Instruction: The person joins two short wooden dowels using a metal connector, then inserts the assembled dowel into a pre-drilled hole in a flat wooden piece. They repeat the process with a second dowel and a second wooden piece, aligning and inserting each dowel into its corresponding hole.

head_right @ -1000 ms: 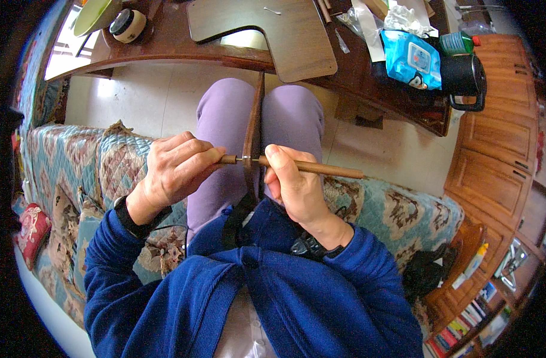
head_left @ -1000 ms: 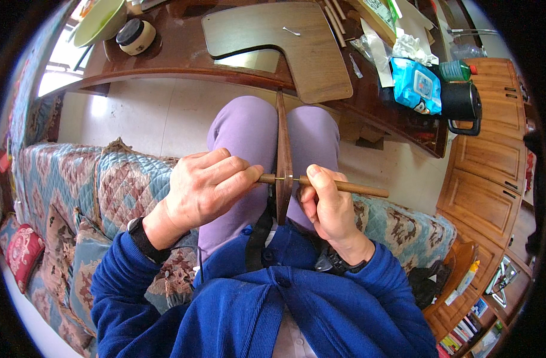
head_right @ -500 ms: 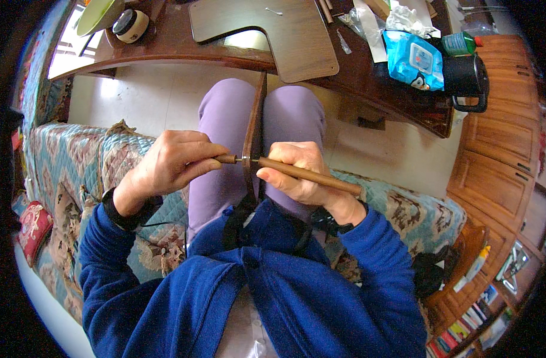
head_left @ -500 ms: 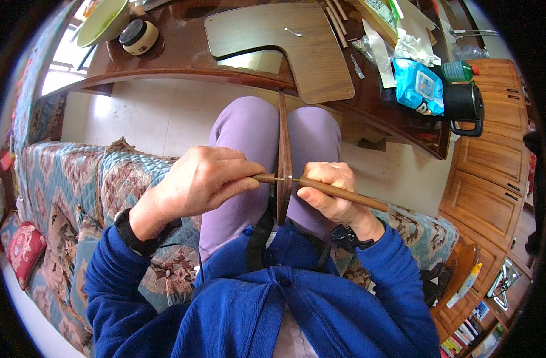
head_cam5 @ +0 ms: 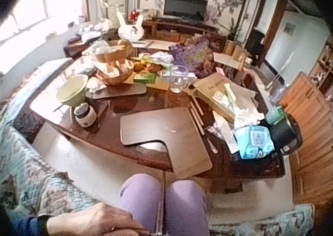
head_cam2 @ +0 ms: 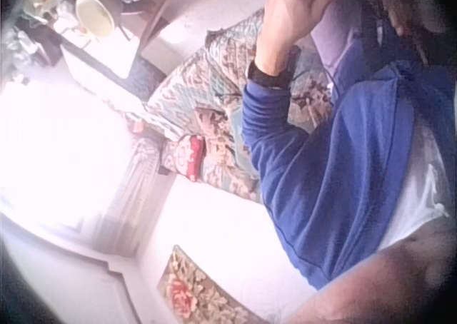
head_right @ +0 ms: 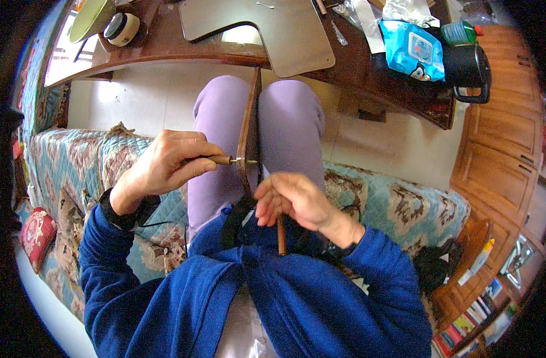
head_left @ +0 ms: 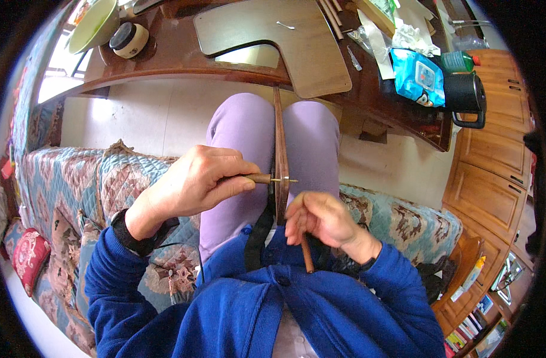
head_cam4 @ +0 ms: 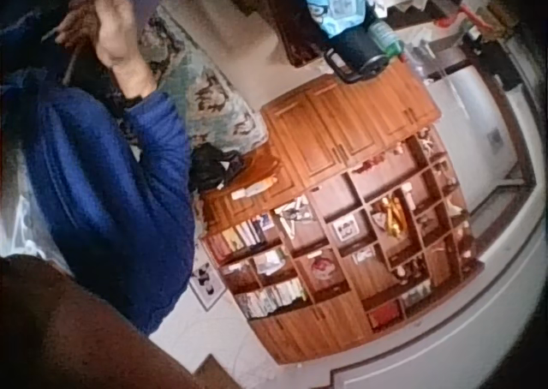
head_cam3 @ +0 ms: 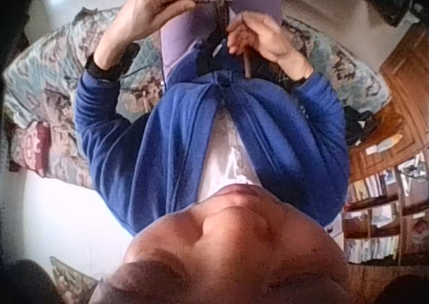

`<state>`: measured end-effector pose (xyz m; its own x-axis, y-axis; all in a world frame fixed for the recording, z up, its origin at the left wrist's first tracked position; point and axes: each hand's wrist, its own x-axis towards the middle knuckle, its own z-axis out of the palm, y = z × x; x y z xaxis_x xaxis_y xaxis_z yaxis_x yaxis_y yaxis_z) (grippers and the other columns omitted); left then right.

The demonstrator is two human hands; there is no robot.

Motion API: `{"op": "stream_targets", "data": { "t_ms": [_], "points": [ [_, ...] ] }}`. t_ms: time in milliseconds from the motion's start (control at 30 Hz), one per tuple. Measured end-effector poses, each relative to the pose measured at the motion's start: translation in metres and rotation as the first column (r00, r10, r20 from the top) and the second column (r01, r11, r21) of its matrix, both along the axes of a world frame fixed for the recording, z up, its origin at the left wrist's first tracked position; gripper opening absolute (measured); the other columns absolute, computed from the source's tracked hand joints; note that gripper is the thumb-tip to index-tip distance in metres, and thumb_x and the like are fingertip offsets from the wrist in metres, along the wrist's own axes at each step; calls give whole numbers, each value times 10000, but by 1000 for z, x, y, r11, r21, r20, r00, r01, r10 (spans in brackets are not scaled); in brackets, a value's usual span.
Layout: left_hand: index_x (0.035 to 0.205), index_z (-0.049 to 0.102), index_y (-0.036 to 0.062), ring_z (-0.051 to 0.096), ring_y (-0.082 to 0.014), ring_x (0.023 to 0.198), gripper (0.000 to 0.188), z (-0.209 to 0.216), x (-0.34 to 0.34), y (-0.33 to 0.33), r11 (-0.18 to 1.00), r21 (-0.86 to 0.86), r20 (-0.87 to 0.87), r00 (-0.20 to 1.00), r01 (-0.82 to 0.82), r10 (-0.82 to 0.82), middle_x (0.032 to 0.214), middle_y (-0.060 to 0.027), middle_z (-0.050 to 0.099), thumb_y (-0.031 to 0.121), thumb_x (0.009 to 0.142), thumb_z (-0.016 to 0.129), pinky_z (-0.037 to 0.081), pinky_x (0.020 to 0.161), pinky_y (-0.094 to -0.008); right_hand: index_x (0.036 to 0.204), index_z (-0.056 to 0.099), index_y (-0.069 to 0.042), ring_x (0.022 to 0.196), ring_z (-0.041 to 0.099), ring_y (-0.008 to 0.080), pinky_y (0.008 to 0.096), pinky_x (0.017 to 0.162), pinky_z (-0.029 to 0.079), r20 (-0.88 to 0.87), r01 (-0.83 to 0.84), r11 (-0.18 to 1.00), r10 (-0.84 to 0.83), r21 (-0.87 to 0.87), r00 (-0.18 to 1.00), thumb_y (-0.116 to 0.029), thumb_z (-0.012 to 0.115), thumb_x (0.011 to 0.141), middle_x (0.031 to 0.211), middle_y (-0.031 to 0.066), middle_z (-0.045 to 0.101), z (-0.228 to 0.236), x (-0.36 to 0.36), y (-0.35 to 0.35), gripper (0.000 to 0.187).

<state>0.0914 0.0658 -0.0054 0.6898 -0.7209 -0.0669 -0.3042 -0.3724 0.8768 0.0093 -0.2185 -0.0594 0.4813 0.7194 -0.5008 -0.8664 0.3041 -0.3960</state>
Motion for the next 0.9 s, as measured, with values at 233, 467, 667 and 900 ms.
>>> {"op": "stream_targets", "data": {
  "t_ms": [233,467,667,900],
  "points": [
    [1000,709,5,639,-293,700,177,-4,-1,-1,1000,-7,54,998,-19,19,804,-138,667,144,899,666,502,637,-371,1061,660,5,1077,634,315,379,913,512,798,155,862,358,-482,484,3,574,891,1125,166,655,-9,-39,-29,191],
    [1003,704,5,633,-309,709,188,-3,-3,1,999,-7,58,997,-43,44,801,-147,656,156,901,659,498,643,-385,1107,700,-92,1143,598,301,379,849,505,718,404,726,665,-556,-206,-107,595,824,1284,131,609,-10,-51,-59,302],
    [1001,699,3,633,-331,736,199,-5,-4,-1,999,-22,70,996,-50,51,808,-159,652,172,907,653,498,664,-401,1095,674,-74,1251,545,302,394,817,498,673,297,760,650,-578,-352,-130,603,812,1369,105,575,-10,-36,-73,297],
    [981,705,-2,652,-313,746,192,-7,-6,0,997,-38,98,993,-67,71,837,-152,681,171,915,655,511,669,-385,1025,622,-102,1272,538,282,382,853,487,549,194,718,653,-669,-522,-159,573,830,1436,97,534,-6,-16,-61,208]
  ]
}}
